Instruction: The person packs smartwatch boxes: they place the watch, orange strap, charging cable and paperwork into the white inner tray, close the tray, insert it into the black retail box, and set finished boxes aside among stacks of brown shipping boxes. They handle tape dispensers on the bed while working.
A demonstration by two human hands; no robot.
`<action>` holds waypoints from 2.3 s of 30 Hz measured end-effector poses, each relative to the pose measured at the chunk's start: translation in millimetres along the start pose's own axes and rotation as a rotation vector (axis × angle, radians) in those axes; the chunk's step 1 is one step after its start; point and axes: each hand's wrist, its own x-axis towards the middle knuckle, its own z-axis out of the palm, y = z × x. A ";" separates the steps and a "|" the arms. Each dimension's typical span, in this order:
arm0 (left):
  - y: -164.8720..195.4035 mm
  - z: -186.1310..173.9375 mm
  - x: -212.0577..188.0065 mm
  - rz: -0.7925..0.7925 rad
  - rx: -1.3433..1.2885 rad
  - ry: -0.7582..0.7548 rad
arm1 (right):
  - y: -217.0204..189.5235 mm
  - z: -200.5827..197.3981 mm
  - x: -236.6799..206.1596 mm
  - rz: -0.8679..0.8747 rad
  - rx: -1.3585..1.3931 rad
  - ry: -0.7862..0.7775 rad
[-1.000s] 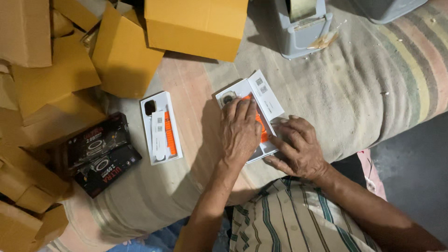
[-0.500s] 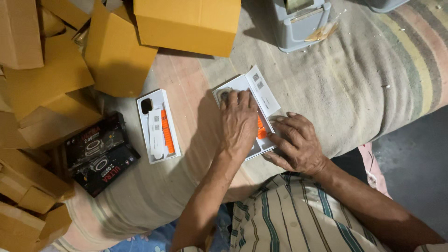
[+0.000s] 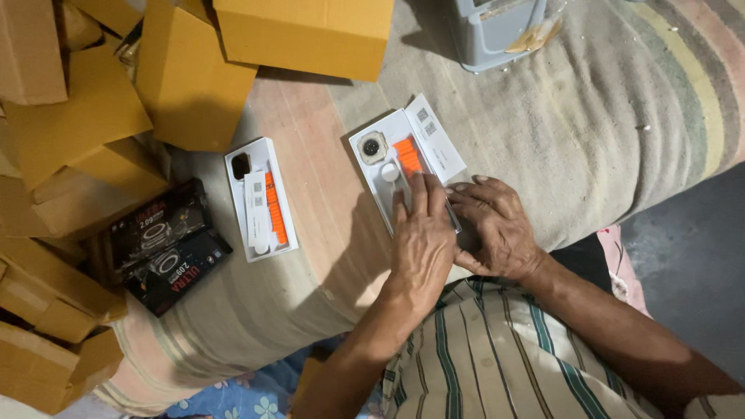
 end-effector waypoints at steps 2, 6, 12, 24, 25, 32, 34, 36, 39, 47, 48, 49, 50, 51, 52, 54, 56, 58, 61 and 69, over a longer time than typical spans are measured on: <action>0.3 -6.1 2.6 0.006 -0.014 0.015 | 1.1 1.5 -2.2 -0.016 -0.003 0.015; -0.2 -4.9 6.3 -0.062 -0.063 0.154 | 5.0 4.3 -3.1 -0.009 0.016 0.019; 13.4 12.7 -15.8 -0.100 -0.460 0.314 | 7.6 3.7 -4.6 -0.005 0.023 0.023; 19.3 21.7 -16.0 -0.142 -0.541 0.437 | 7.0 2.0 -4.1 0.020 -0.003 -0.024; 19.6 23.0 -16.6 -0.156 -0.580 0.477 | 6.9 2.1 -3.1 0.008 0.003 -0.014; 25.1 34.1 -29.6 -0.199 -0.716 0.604 | 3.4 1.0 -0.6 -0.010 -0.019 -0.010; 26.1 36.3 -30.4 -0.226 -0.705 0.602 | 2.6 0.8 -0.5 -0.002 -0.016 -0.022; 26.0 37.5 -28.4 -0.234 -0.690 0.649 | 2.7 0.4 0.5 0.014 -0.017 -0.015; 23.5 37.9 -26.2 -0.223 -0.659 0.576 | 2.4 -0.9 2.7 -0.053 -0.040 -0.023; 11.9 44.7 -31.8 -0.157 -0.803 0.676 | -0.8 -1.8 7.3 -0.079 -0.110 -0.026; 12.2 45.9 -31.9 -0.173 -0.806 0.702 | -0.8 -1.7 7.2 -0.085 -0.120 -0.033; 12.4 46.9 -31.5 -0.187 -0.777 0.687 | -0.6 -1.5 7.1 -0.084 -0.129 -0.044; 13.0 47.5 -30.6 -0.201 -0.749 0.676 | -0.4 -1.3 7.0 -0.086 -0.140 -0.055; 13.7 47.9 -29.7 -0.218 -0.722 0.662 | -0.4 -1.2 6.8 -0.087 -0.147 -0.067; 15.1 47.6 -29.0 -0.226 -0.692 0.657 | -0.5 -1.4 6.3 -0.084 -0.151 -0.067; 17.1 45.9 -26.6 -0.249 -0.619 0.662 | -0.1 -1.5 6.4 -0.093 -0.159 -0.053; 17.6 43.3 -26.0 -0.253 -0.609 0.636 | 0.1 -1.9 6.7 -0.095 -0.146 -0.054; 15.7 40.2 -25.8 -0.231 -0.605 0.590 | 0.2 -2.2 7.0 -0.091 -0.141 -0.059; 5.3 35.9 -23.7 -0.207 -0.633 0.520 | -0.4 -2.1 7.4 -0.094 -0.137 -0.058; -16.1 28.0 26.0 -0.302 -0.493 0.557 | 2.0 0.7 7.9 -0.138 -0.135 -0.017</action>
